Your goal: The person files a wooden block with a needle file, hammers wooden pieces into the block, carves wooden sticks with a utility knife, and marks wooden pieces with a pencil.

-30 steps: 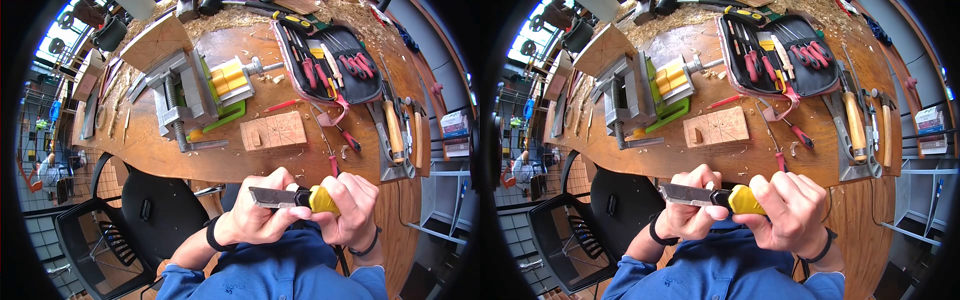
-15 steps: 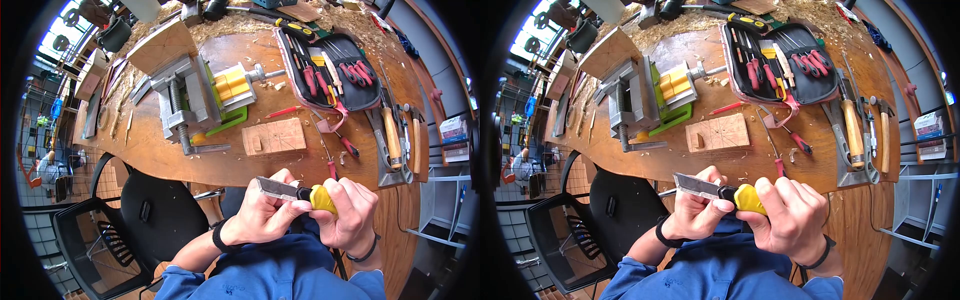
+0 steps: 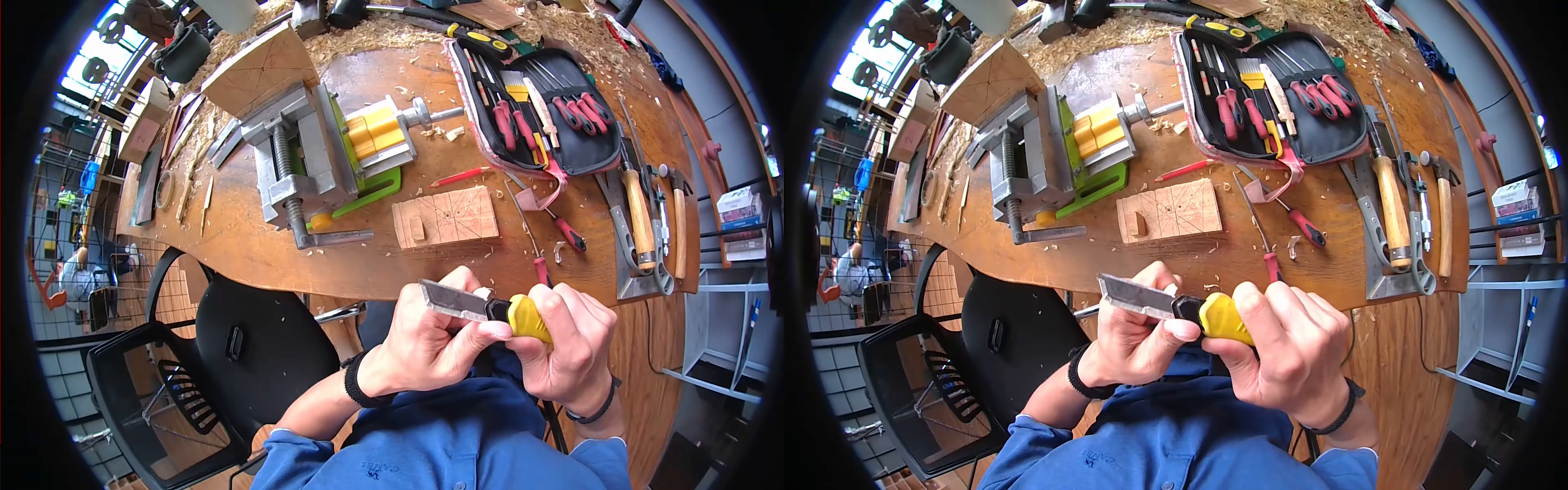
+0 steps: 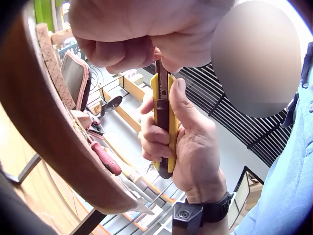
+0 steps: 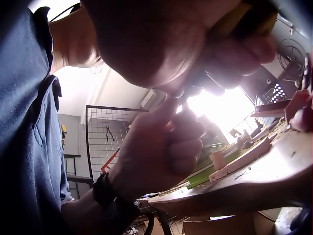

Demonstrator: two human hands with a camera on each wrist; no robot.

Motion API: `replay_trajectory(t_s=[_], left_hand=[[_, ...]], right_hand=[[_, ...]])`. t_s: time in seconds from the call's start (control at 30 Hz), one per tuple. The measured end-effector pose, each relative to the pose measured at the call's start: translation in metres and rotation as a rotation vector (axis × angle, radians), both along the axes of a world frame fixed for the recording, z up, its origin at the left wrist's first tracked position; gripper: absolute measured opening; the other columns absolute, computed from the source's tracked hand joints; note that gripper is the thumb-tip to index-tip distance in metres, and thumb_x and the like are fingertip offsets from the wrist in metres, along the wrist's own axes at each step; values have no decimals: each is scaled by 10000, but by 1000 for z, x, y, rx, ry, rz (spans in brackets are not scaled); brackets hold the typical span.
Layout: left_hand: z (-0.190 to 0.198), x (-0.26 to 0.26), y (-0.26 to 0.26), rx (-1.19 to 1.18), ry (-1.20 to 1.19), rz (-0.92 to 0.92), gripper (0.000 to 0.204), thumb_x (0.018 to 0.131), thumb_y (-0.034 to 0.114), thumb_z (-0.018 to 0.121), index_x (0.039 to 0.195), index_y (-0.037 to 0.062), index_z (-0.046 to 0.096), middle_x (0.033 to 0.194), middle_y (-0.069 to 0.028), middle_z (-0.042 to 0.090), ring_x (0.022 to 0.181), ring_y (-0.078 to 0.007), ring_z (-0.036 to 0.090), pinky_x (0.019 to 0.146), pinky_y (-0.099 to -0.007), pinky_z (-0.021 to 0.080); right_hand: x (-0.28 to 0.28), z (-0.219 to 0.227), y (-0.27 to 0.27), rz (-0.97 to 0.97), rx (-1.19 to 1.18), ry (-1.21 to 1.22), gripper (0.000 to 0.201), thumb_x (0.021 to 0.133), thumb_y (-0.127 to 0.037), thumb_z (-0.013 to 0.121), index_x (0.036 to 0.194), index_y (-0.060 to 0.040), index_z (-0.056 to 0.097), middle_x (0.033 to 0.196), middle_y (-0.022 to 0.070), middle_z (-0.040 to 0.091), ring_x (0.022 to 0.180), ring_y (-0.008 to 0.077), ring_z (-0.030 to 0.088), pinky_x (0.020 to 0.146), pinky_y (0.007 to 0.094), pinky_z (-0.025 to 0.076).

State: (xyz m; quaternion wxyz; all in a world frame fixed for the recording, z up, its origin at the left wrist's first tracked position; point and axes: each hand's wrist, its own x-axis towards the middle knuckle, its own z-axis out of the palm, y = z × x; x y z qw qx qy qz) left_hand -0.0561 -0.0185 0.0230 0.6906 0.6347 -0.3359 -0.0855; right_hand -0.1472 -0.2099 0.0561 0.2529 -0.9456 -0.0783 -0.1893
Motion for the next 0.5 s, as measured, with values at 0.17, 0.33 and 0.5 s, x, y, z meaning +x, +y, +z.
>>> replay_trajectory(t_s=[0.17, 0.33, 0.5], left_hand=[[-2, -7, 0, -54, 151, -52, 306, 1006, 198, 820, 787, 29, 691, 682, -51, 476, 546, -197, 387, 506, -368, 298], [4, -4, 2, -70, -46, 357, 489, 1031, 9, 764, 688, 90, 425, 606, 35, 406, 561, -57, 320, 494, -256, 258], [5, 4, 22, 87, 338, 216, 515, 1011, 162, 845, 756, 117, 401, 726, 78, 429, 686, -33, 324, 554, -239, 287]], right_hand=[[-1, 4, -3, 15, -57, -5, 565, 1034, -557, 674, 1110, 2, 689, 733, 96, 511, 578, 318, 590, 521, 422, 440], [3, 1, -12, -194, -169, 85, 560, 1051, -541, 659, 1143, 11, 676, 754, 129, 554, 654, 355, 633, 574, 464, 483], [-9, 31, -17, -141, 72, -82, 548, 1089, -458, 649, 1161, 85, 633, 852, 200, 644, 684, 411, 681, 627, 457, 537]])
